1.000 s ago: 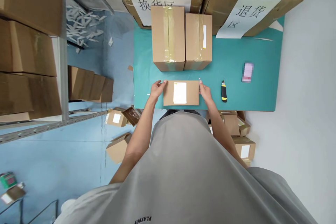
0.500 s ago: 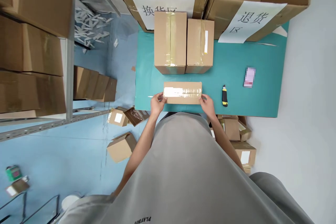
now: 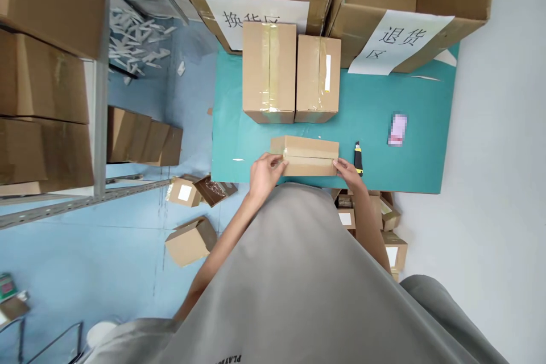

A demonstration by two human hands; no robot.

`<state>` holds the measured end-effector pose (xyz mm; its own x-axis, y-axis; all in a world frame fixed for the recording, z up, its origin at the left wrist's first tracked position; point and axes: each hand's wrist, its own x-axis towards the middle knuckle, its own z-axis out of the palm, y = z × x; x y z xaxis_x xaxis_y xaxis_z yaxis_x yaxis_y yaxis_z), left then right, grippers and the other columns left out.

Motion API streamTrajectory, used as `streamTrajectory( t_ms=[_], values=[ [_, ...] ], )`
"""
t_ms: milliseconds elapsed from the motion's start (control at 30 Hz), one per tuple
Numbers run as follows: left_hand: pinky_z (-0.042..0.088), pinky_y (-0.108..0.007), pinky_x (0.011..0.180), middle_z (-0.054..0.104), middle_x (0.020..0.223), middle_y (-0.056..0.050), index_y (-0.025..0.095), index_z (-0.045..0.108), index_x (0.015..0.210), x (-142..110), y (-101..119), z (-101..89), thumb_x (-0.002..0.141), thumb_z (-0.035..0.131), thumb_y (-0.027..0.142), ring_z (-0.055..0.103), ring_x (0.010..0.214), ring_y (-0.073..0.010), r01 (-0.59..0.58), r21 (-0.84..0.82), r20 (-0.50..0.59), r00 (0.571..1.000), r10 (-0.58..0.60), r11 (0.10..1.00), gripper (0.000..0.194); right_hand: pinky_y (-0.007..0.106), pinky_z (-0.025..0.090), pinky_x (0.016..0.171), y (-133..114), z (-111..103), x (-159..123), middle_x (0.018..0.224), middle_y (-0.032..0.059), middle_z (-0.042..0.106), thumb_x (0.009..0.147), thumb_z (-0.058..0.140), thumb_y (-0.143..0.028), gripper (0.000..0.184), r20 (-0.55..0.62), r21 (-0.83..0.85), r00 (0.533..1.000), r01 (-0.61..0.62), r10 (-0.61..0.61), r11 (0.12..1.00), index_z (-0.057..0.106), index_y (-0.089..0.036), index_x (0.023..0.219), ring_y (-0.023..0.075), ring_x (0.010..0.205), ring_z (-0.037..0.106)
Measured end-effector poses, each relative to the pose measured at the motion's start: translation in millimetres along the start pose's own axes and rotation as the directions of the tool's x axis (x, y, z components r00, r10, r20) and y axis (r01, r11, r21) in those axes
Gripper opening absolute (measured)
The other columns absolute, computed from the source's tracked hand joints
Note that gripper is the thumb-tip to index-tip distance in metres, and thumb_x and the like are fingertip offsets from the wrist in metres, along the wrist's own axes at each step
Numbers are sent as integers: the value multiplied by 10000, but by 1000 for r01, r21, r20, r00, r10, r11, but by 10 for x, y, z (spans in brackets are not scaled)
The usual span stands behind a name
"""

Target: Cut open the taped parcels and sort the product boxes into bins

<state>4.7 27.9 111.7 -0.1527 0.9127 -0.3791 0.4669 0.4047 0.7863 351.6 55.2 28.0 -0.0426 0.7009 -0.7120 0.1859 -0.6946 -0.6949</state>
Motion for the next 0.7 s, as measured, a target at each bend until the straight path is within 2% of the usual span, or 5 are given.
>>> streamTrajectory(
  t_ms=[200,300,467,567,700],
  values=[
    [628,-461,1059,815,1187,-107,230,874,1117,-3,101,119,918,902,453,797,1070,-315,-18,-102,30,999,22,995,301,552,615,1186,-10,-158,67,1558,174,749,820,908,-663,744,-82,-2,997,-17,16,1000,772,-207,1393,397,1491,673],
    [642,-456,1053,826,1207,-110,210,858,1113,115,-192,38,906,860,389,807,1070,-306,22,-95,-19,1000,-24,995,273,566,619,1178,-15,28,90,1513,183,773,803,918,-645,764,-15,8,999,33,-33,999,761,-193,1398,390,1432,712],
    [618,-527,1118,850,1184,-146,189,827,1059,446,-778,-230,831,847,350,805,1131,-369,274,-148,-28,959,-281,950,279,584,629,1167,-125,468,188,1349,168,841,773,953,-600,662,100,-70,994,54,-47,996,799,-192,1271,364,1295,777],
    [615,-540,1138,837,1246,-197,141,787,1203,769,-900,-431,803,888,330,784,1239,-397,270,-191,-2,961,-276,944,454,617,593,1210,-392,501,384,1380,169,832,695,1028,-554,754,93,-93,992,89,-80,992,803,-210,1327,388,1315,768],
    [509,-602,1255,623,1646,-278,158,571,1574,1385,-762,-701,949,846,439,567,1573,-443,137,-275,-123,977,-176,952,738,538,582,1240,-1041,419,800,1748,213,561,731,1013,-581,1144,-129,-87,975,171,-181,981,541,-224,1709,382,1490,675]
  ],
)
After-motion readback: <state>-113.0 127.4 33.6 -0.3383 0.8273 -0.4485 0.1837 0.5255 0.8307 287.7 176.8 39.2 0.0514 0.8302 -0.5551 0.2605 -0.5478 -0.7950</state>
